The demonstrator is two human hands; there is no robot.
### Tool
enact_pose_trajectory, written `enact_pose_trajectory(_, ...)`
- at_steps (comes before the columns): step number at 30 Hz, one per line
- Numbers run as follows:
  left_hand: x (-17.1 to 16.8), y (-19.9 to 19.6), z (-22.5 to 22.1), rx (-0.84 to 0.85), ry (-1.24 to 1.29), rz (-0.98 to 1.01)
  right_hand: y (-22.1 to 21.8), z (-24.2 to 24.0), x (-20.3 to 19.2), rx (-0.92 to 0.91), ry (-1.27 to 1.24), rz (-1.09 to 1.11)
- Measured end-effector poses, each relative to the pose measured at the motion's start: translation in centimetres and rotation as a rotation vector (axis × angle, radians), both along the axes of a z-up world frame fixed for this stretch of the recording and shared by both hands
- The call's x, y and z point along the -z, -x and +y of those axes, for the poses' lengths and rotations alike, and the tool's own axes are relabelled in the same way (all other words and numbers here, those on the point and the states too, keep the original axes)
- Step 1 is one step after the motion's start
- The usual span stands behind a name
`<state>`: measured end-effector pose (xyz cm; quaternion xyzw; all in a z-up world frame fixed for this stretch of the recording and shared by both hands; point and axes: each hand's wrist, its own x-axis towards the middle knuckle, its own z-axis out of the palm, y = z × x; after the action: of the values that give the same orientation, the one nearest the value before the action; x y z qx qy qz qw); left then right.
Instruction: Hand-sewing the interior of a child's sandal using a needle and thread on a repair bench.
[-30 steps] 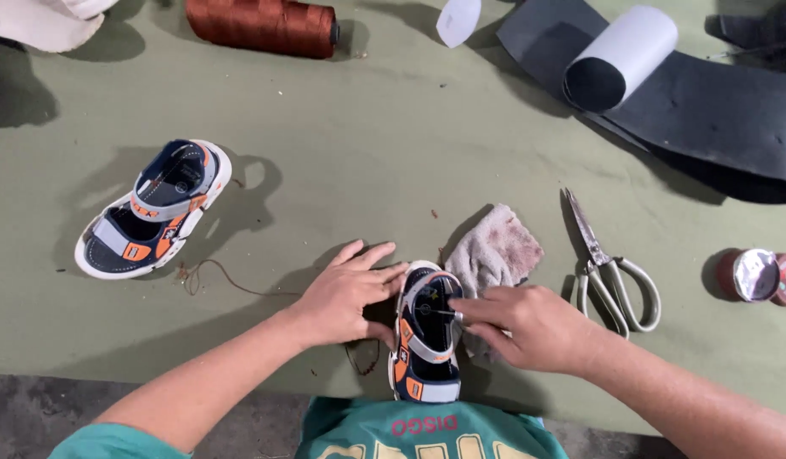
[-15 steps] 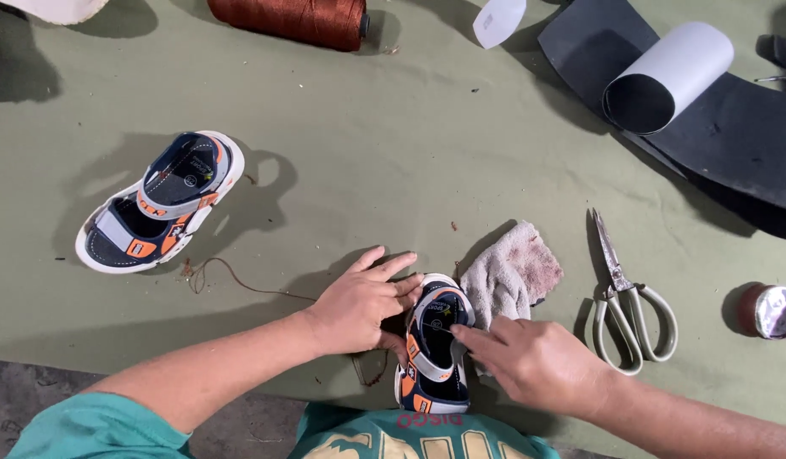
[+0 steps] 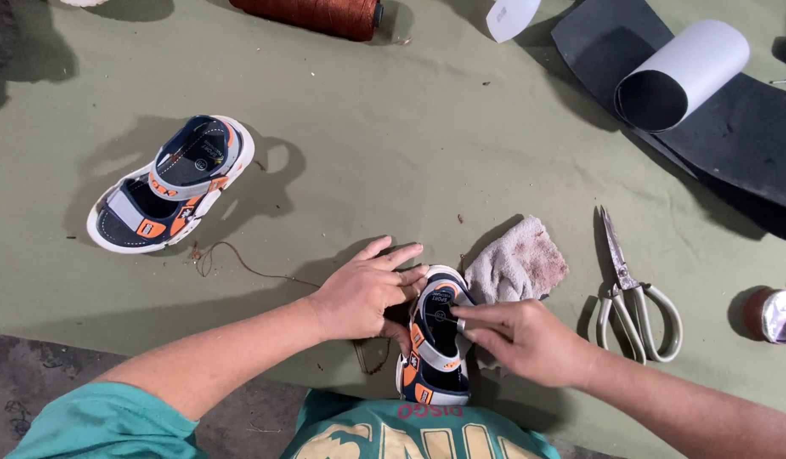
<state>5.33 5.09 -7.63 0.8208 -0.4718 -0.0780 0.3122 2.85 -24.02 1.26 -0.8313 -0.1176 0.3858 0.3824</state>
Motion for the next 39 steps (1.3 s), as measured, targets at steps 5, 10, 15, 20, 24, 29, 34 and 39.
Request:
enact_pose_trajectory(5,0.6,0.4,-0.4,-0.072,0.090,0.022,-0.4,-0.7,1.8,0.241,-0.164,0.411)
enact_pose_trajectory(10,0.9,0.7,-0.6,-0.154,0.199,0.040,0.2,-1.5,4.0,0.263,-0.442,0.405)
enact_pose_trajectory(15,0.9,0.7,-0.5,-0.143,0.173,0.051,0.2,-1.3,3.0,0.144,-0.367,0.165)
enact_pose_trajectory(20,0.2,0.7,-0.1,-0.146,0.151,0.063,0.2,-1.6,2.9,0.111,-0.405,0.120)
enact_pose_trajectory(24,-2.0,1.2,0.0,-0.210,0.217,0.072,0.5,-1.4,0.8,0.174,-0.431,0.131)
enact_pose_trajectory(29,-2.8,3.9,-0.9,-0.198,0.301,0.247,3.4,-4.4,1.7,0.315,-0.509,0.164)
enact_pose_trajectory(34,-6.8,5.0,-1.2,-0.184,0.317,0.302,4.6,-4.4,-0.4,0.287,-0.556,0.115)
enact_pose_trajectory(39,-8.5,6.5,-1.6,-0.200,0.394,0.615,5.7,-3.8,-2.3,0.249,-0.595,0.000)
